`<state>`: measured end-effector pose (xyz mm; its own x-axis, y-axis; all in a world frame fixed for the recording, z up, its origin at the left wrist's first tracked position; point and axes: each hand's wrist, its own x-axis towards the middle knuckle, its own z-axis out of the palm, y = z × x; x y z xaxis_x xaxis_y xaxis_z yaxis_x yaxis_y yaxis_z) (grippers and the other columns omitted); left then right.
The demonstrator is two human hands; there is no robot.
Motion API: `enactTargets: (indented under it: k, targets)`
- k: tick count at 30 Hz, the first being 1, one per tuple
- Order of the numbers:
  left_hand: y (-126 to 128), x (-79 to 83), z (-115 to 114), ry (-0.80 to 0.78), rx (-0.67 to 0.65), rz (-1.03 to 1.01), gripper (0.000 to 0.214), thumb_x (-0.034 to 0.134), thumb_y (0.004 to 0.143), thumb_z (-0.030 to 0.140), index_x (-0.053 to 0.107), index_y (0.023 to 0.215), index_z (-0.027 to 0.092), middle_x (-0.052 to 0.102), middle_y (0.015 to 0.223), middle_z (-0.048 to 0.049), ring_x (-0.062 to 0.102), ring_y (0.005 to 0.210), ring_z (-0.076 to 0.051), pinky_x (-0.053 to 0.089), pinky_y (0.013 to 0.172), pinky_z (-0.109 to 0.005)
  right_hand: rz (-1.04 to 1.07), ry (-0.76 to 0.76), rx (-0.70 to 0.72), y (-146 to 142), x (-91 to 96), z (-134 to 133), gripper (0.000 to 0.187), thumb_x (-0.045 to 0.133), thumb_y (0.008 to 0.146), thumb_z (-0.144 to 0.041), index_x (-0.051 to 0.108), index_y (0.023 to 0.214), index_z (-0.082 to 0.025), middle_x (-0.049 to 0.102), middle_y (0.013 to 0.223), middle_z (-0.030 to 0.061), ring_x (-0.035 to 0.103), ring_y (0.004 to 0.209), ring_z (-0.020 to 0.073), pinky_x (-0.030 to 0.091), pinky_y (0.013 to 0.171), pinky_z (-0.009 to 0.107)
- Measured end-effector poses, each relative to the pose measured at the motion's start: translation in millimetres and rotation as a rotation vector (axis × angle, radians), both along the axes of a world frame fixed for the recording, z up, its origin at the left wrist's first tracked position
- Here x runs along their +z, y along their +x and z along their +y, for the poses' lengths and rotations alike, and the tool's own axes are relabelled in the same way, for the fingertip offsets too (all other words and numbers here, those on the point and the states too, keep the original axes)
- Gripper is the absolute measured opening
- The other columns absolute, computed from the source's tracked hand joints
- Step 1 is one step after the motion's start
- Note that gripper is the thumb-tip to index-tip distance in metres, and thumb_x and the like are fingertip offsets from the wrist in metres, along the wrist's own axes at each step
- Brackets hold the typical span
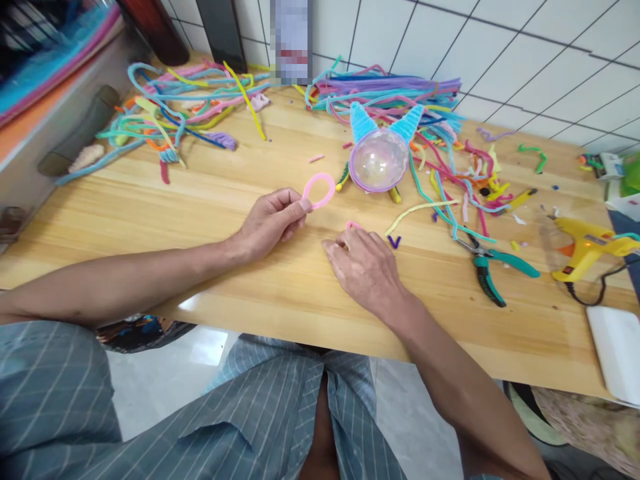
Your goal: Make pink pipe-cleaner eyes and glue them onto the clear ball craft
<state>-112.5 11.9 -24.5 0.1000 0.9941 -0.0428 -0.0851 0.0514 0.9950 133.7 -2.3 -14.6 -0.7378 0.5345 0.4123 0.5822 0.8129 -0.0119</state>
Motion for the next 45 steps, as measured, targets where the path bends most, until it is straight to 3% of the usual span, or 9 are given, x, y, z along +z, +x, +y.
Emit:
enactTargets:
  k: [5, 8, 17, 21, 25, 30, 35, 39, 45]
  targets:
    - [1, 0.9, 1, -0.001, -0.02, -0.026, 0.052, 0.089, 0.091, 0.063, 0.061, 0.077, 0.021, 0.055, 0.063, 0.0049, 0.041, 0.052, -0.008, 0.03, 0.048, -0.025, -0.088, 0.086, 0.06, -1, -5.1, 3, 0.024, 0.065, 0.111, -0.014, 0.084, 0.1, -0.024, 0.083, 0.094, 0.0049, 0.072, 0.087, 0.0232, 0.056, 0.084, 0.039]
    - [1, 1.2, 1, 0.02, -0.025, -0.033, 0.051, 0.088, 0.091, 0.06, 0.061, 0.075, 0.021, 0.053, 0.062, 0.0053, 0.041, 0.053, -0.008, 0.03, 0.049, -0.025, -0.049, 0.035, 0.075, 1, -6.6, 3, 0.026, 0.065, 0.111, -0.012, 0.082, 0.094, -0.024, 0.083, 0.094, 0.0053, 0.073, 0.087, 0.0228, 0.059, 0.088, 0.039]
    - [1, 3.3, 1, 0.009, -0.037, -0.002, 0.048, 0.086, 0.096, 0.054, 0.059, 0.074, 0.021, 0.053, 0.064, 0.0048, 0.041, 0.057, -0.008, 0.031, 0.053, -0.025, 0.24, -0.309, -0.013, 12, -4.9, 10, 0.014, 0.07, 0.107, -0.017, 0.078, 0.113, -0.027, 0.085, 0.111, 0.0079, 0.083, 0.119, 0.0282, 0.069, 0.096, 0.043]
    - [1, 4.1, 1, 0.023, -0.038, 0.011, 0.051, 0.087, 0.095, 0.058, 0.058, 0.073, 0.021, 0.055, 0.066, 0.004, 0.042, 0.058, -0.009, 0.031, 0.053, -0.026, 0.26, -0.432, -0.079, 13, 1.9, 11, 0.012, 0.07, 0.103, -0.02, 0.079, 0.104, -0.027, 0.083, 0.103, 0.006, 0.083, 0.103, 0.0257, 0.068, 0.092, 0.043]
    - [1, 3.4, 1, 0.012, -0.053, 0.028, 0.051, 0.084, 0.096, 0.06, 0.059, 0.074, 0.021, 0.052, 0.063, 0.0049, 0.04, 0.056, -0.009, 0.03, 0.053, -0.027, 0.404, -0.694, -0.22, 11, 8.5, 9, 0.004, 0.078, 0.098, -0.03, 0.078, 0.101, -0.027, 0.08, 0.093, 0.0026, 0.075, 0.079, 0.02, 0.067, 0.081, 0.04]
    - [1, 3.5, 0, 0.044, -0.063, 0.033, 0.052, 0.085, 0.093, 0.062, 0.059, 0.074, 0.021, 0.055, 0.066, 0.0037, 0.041, 0.059, -0.009, 0.03, 0.054, -0.027, 0.6, -0.954, -0.276, 9, 11.0, 9, 0.019, 0.083, 0.097, -0.042, 0.072, 0.094, -0.027, 0.08, 0.093, 0.0032, 0.081, 0.098, 0.0249, 0.069, 0.096, 0.046]
    - [1, 4.3, -1, 0.067, -0.069, 0.035, 0.052, 0.084, 0.092, 0.063, 0.059, 0.073, 0.021, 0.054, 0.066, 0.0038, 0.041, 0.059, -0.01, 0.03, 0.054, -0.027, 0.718, -0.849, -0.223, 10, 12.2, 10, 0.019, 0.082, 0.097, -0.038, 0.067, 0.089, -0.028, 0.081, 0.097, 0.0034, 0.082, 0.099, 0.0255, 0.067, 0.104, 0.052]
    - [1, 4.8, -1, 0.062, -0.066, 0.047, 0.055, 0.085, 0.091, 0.067, 0.058, 0.073, 0.022, 0.053, 0.065, 0.0041, 0.041, 0.06, -0.01, 0.03, 0.055, -0.027, 0.423, -0.554, -0.183, 12, 11.6, 9, 0.004, 0.072, 0.101, -0.025, 0.075, 0.101, -0.028, 0.08, 0.094, 0.0028, 0.077, 0.083, 0.0218, 0.066, 0.085, 0.042]
    - [1, 6.9, -1, 0.063, -0.071, 0.063, 0.06, 0.083, 0.089, 0.073, 0.057, 0.073, 0.022, 0.053, 0.066, 0.0045, 0.042, 0.062, -0.011, 0.031, 0.057, -0.028, 0.065, -0.174, -0.07, 6, -2.0, 8, 0.017, 0.064, 0.109, -0.019, 0.078, 0.101, -0.025, 0.081, 0.102, 0.0088, 0.082, 0.111, 0.0269, 0.064, 0.092, 0.04]
